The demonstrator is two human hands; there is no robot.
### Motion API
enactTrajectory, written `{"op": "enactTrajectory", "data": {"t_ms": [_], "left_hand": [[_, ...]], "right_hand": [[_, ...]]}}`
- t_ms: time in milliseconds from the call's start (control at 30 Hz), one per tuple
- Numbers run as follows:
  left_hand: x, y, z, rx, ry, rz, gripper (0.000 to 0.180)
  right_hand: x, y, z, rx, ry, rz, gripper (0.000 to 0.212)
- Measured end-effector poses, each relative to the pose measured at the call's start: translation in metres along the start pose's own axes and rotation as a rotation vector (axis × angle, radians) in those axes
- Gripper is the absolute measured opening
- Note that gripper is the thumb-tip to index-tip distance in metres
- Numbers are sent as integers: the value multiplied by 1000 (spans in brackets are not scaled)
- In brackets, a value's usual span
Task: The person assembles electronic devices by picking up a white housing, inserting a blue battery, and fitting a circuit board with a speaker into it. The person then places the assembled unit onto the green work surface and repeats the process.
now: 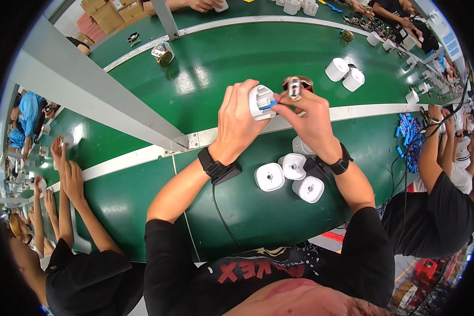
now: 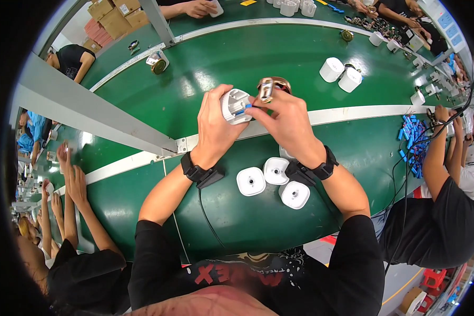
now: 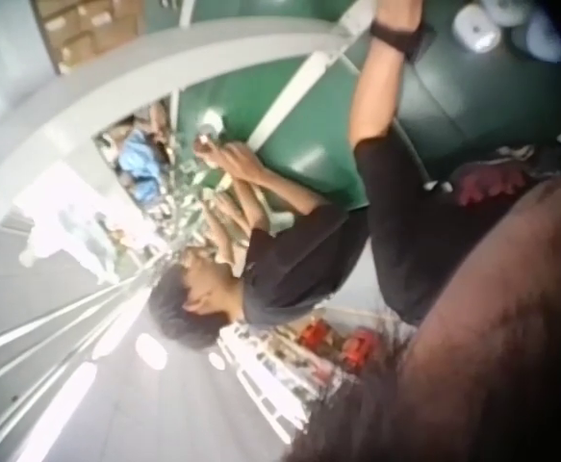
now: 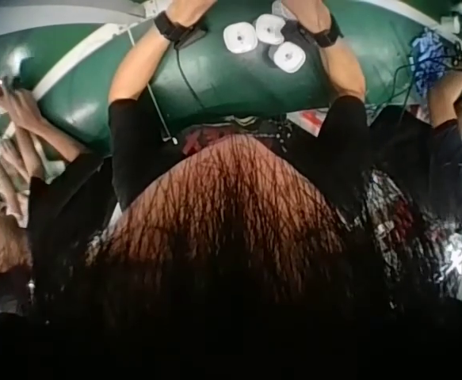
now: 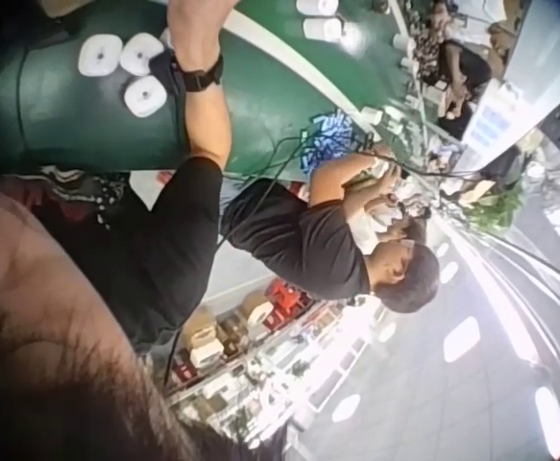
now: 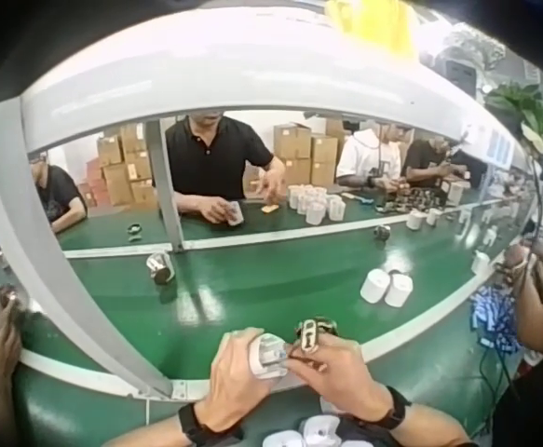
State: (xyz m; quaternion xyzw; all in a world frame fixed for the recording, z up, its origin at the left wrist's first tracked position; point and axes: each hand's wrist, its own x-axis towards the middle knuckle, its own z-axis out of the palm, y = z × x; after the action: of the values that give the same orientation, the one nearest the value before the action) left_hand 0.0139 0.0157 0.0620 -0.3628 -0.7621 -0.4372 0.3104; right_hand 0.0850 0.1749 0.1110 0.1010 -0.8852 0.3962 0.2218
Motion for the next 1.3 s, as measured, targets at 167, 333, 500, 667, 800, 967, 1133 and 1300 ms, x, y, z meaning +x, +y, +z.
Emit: {"op": "enactTrajectory", "data": {"t_ms": [167, 333, 500, 667, 800, 967, 1133, 1300], "left_hand": [[2, -3, -2, -70, -16, -126, 72], [3, -2, -4, -341, -140, -361, 70], [3, -2, -4, -480, -191, -414, 68], [4, -3, -5, -450, -160, -372, 67], [11, 7, -4, -505, -160, -490, 66], [3, -13, 4, -268, -208, -481, 68], [-13, -83, 9, -58, -86, -704, 71], [-12, -112, 2, -206, 69, -667, 76]], "right_hand": [[0, -10, -5, -226, -227, -43, 59], [0, -11, -8, -94, -322, -4, 74], [-1, -9, -7, -28, -280, -80, 76], [-2, -16, -4, -42, -294, -47, 76], [0, -10, -2, -30, -250, -67, 74], [15, -23, -25, -244, -595, 108, 66], [14, 10, -89, 137, -446, 97, 55], [23, 128, -148, -130, 221, 299, 49]]}}
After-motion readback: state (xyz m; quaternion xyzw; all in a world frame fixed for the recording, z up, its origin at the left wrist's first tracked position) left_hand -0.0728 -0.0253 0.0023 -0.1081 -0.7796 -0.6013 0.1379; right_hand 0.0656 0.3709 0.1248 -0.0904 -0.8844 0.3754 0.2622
